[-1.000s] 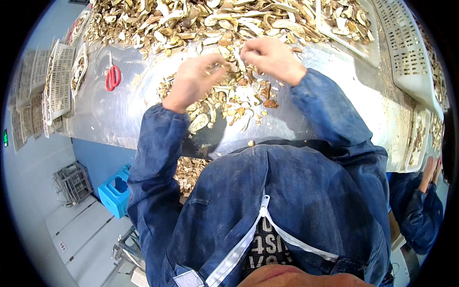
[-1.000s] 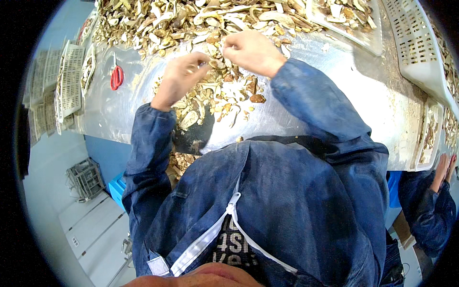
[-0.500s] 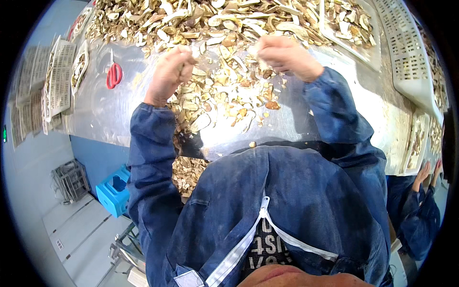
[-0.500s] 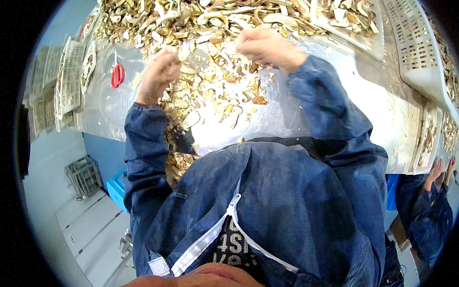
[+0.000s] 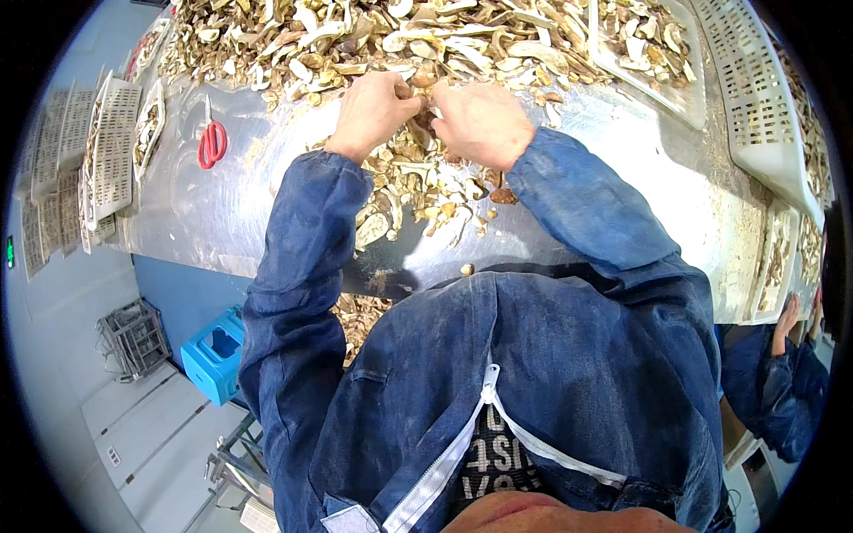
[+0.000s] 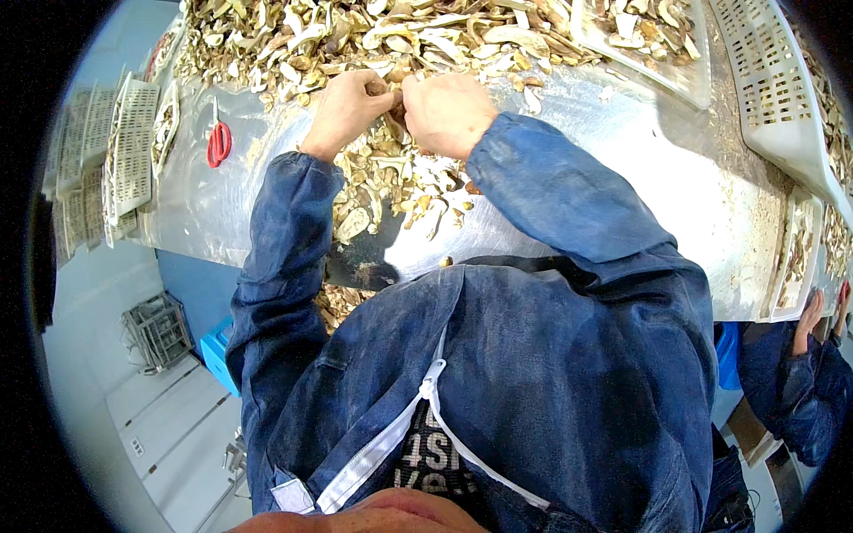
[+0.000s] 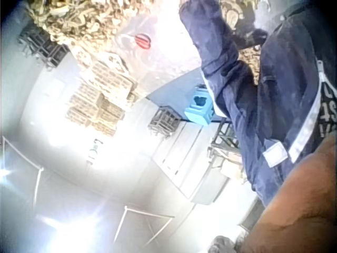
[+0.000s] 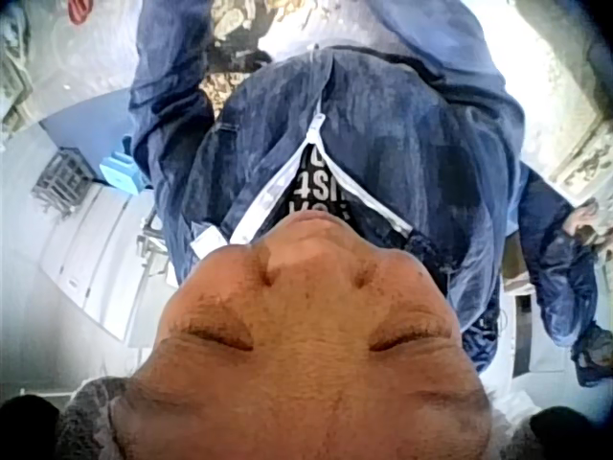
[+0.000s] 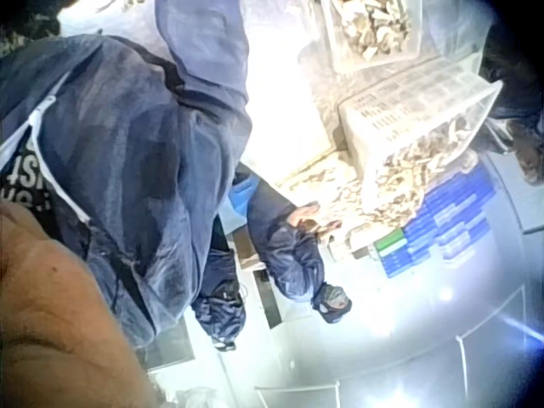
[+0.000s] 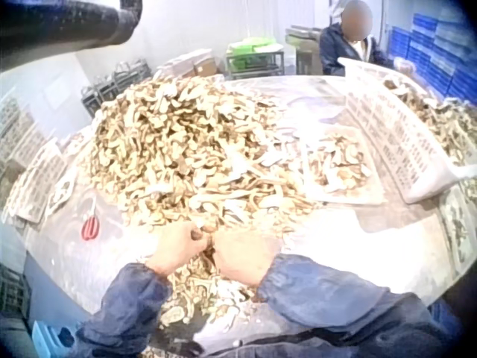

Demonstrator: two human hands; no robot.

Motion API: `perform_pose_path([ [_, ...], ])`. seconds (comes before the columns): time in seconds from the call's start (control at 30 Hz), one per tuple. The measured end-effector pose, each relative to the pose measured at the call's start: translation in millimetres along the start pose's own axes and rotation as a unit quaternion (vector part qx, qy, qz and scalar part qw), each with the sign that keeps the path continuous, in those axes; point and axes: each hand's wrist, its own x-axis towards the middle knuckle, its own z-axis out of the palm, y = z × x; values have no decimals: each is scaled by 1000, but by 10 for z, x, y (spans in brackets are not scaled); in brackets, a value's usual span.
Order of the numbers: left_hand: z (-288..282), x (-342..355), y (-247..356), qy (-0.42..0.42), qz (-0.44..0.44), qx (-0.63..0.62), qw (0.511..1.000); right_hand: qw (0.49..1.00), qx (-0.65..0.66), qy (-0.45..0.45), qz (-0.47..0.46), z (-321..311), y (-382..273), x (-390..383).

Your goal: The person sorts and separates pieces of dried mushrooms or bark on a stainless steel table, placing some into small white trays and others into a large bag on their lap.

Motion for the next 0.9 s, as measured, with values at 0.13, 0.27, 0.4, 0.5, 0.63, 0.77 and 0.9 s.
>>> perform_pose_path([
  [0.13, -18, -50, -175, -42, -22, -209, 977, 1000, -6, -17, -14, 73, 51, 1],
  [0.27, -265, -274, -618, -56, -46, -651, 755, 944, 326, -50, -16, -131, 424, -117],
  [0.4, -331, -231, -599, -18, -94, -551, 829, 801, 592, -83, -39, -364, 608, -90],
  [0.5, -214, -67, -287, 24, -46, -204, 978, 925, 376, 30, -37, -173, 383, 215],
  [0.63, 42, 84, -294, 69, 78, 62, 993, 997, -63, 44, -15, -36, 179, 350],
  [0.77, -137, -182, -502, -4, 35, -264, 964, 996, 58, -5, -68, -219, 348, 191],
  [0.9, -312, -375, -636, -50, -34, -652, 756, 989, 46, 116, -73, -209, 295, 280],
])
